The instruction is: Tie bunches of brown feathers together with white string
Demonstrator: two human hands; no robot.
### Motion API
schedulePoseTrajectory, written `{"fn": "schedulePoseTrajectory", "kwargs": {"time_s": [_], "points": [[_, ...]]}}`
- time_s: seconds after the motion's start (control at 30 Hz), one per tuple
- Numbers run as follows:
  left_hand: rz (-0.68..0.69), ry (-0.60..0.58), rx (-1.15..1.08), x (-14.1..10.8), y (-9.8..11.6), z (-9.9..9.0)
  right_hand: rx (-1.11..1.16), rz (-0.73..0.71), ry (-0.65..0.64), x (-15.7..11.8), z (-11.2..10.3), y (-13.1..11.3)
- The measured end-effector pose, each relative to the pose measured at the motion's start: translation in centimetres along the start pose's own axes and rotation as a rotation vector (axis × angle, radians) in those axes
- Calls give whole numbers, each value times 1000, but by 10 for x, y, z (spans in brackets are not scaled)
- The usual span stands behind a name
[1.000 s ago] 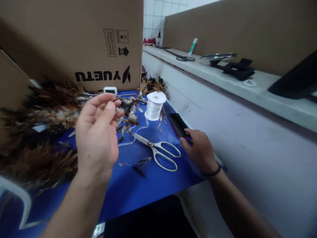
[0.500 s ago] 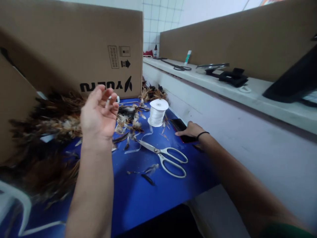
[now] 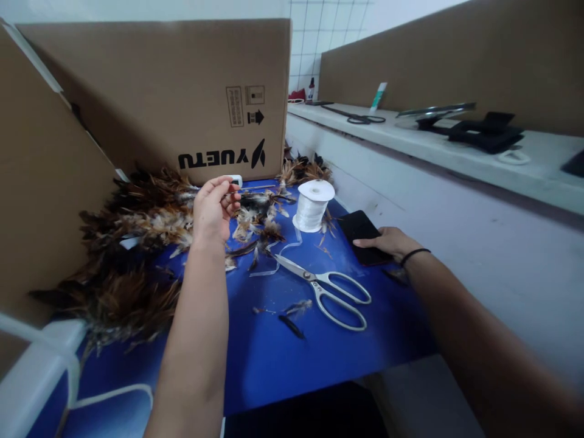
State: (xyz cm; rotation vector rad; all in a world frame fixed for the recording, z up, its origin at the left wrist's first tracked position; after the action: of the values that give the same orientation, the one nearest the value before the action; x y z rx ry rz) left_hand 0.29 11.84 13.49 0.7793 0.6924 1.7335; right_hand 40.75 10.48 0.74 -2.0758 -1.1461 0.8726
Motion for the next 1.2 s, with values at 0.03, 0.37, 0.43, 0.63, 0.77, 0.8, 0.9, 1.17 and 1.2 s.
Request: {"fn": "schedulePoseTrajectory", "kwargs": {"time_s": [0.03, 0.37, 0.43, 0.63, 0.77, 0.8, 0.9, 1.17, 1.2], "points": [[-7, 1, 14, 1, -2, 0, 103, 59, -38, -5, 3, 3], [-30, -31, 56, -1, -13, 11, 873, -254, -343, -48, 37, -40], [-32, -21, 59, -2, -13, 12, 1000, -272, -424, -51, 47, -45], [-40, -11, 72, -4, -12, 17, 1122, -230, -526, -48, 60, -46], [-46, 6, 68, -6, -13, 18, 1178, -178, -584, -51, 62, -46], [-47, 2, 69, -6, -14, 18, 1183, -179, -597, -52, 63, -46], [-39, -21, 85, -8, -15, 21, 1172, -201, -653, -55, 65, -47], [-30, -57, 84, -8, -18, 26, 1196, -202, -751, -57, 69, -44], [-31, -58, 84, -8, -18, 26, 1190, -202, -762, -58, 70, -44]]}}
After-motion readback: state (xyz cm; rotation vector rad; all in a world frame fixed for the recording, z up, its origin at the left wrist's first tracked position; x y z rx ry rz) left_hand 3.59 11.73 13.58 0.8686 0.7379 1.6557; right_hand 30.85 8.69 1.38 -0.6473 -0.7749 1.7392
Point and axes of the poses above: each hand's wrist, its own x-axis towards the middle knuckle, its own z-axis out of the palm, y = z × x, the point moved 7 cm from there along x, towards the middle knuckle, and after that the axes turned 9 degrees about -x, right-handed, at the moved point
